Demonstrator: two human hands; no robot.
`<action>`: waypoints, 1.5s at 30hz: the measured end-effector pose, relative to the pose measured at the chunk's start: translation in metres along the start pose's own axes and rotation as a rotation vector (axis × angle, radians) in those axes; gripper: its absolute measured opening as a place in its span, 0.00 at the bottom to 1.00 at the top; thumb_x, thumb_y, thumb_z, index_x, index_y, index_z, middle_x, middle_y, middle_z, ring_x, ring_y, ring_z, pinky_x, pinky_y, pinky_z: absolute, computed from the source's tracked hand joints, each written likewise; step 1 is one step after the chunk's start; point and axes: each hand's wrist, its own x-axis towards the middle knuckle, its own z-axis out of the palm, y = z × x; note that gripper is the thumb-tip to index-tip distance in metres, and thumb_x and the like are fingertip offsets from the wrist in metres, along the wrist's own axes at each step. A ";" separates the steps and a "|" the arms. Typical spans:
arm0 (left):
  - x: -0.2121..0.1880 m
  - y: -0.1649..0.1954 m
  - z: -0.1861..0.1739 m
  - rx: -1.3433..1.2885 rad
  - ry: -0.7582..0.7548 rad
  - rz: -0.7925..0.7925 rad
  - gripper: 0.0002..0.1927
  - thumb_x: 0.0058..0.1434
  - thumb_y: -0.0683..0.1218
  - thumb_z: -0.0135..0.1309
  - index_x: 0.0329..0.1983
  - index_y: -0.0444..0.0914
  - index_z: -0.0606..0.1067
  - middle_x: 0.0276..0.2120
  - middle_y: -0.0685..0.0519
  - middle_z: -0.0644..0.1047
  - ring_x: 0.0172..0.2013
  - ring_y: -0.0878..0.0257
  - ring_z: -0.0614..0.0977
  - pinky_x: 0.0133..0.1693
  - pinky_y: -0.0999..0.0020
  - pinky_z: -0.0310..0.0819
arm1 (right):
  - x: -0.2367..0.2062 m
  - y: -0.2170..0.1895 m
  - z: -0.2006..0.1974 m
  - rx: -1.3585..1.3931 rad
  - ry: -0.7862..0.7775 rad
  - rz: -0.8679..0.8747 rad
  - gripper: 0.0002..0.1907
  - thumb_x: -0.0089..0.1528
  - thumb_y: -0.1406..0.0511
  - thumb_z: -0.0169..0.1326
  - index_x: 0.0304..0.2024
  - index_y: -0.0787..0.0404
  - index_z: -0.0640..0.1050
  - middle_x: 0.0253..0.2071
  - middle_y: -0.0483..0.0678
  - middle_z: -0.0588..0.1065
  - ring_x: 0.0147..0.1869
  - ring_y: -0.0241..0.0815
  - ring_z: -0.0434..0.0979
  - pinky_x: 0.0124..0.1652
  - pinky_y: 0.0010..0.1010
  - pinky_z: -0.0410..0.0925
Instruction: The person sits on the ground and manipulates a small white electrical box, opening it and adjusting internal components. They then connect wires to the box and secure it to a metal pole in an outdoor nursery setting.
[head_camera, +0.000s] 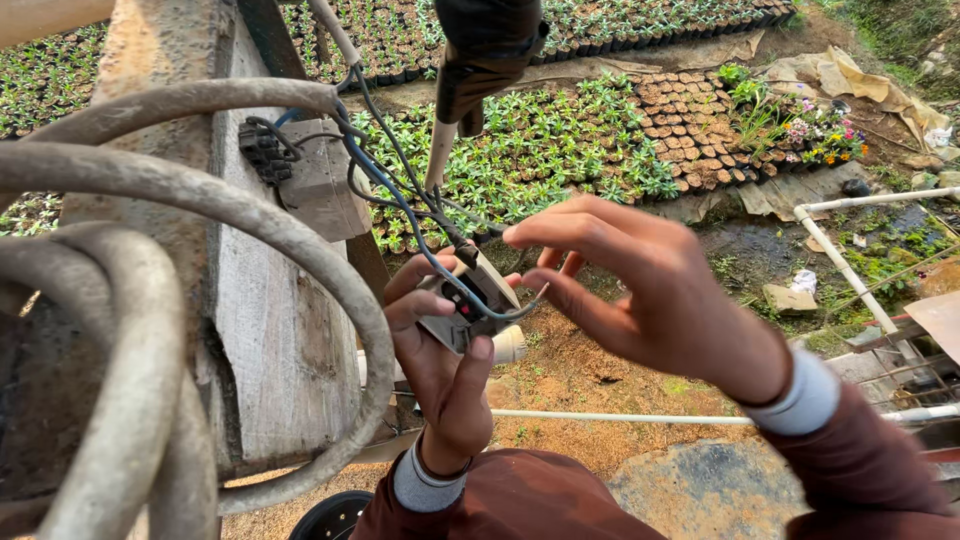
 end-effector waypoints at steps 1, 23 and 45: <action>-0.003 0.000 0.002 0.034 0.012 0.005 0.15 0.75 0.41 0.49 0.60 0.38 0.59 0.66 0.45 0.59 0.65 0.49 0.72 0.62 0.45 0.79 | -0.011 -0.002 0.010 0.084 0.086 0.041 0.19 0.65 0.68 0.60 0.57 0.64 0.72 0.49 0.52 0.78 0.45 0.38 0.84 0.40 0.27 0.79; -0.063 0.022 0.040 -0.343 0.025 -0.404 0.22 0.69 0.38 0.46 0.66 0.37 0.62 0.66 0.34 0.66 0.69 0.44 0.71 0.70 0.52 0.67 | -0.145 -0.036 0.084 0.846 0.514 0.487 0.22 0.67 0.70 0.56 0.62 0.74 0.72 0.59 0.56 0.73 0.64 0.46 0.78 0.64 0.39 0.74; -0.098 0.034 0.019 -0.212 0.203 -0.267 0.22 0.60 0.30 0.39 0.58 0.32 0.64 0.53 0.32 0.75 0.54 0.50 0.80 0.58 0.56 0.78 | -0.162 -0.054 0.127 0.809 0.453 0.409 0.22 0.67 0.71 0.59 0.62 0.71 0.73 0.56 0.53 0.74 0.58 0.40 0.78 0.60 0.34 0.75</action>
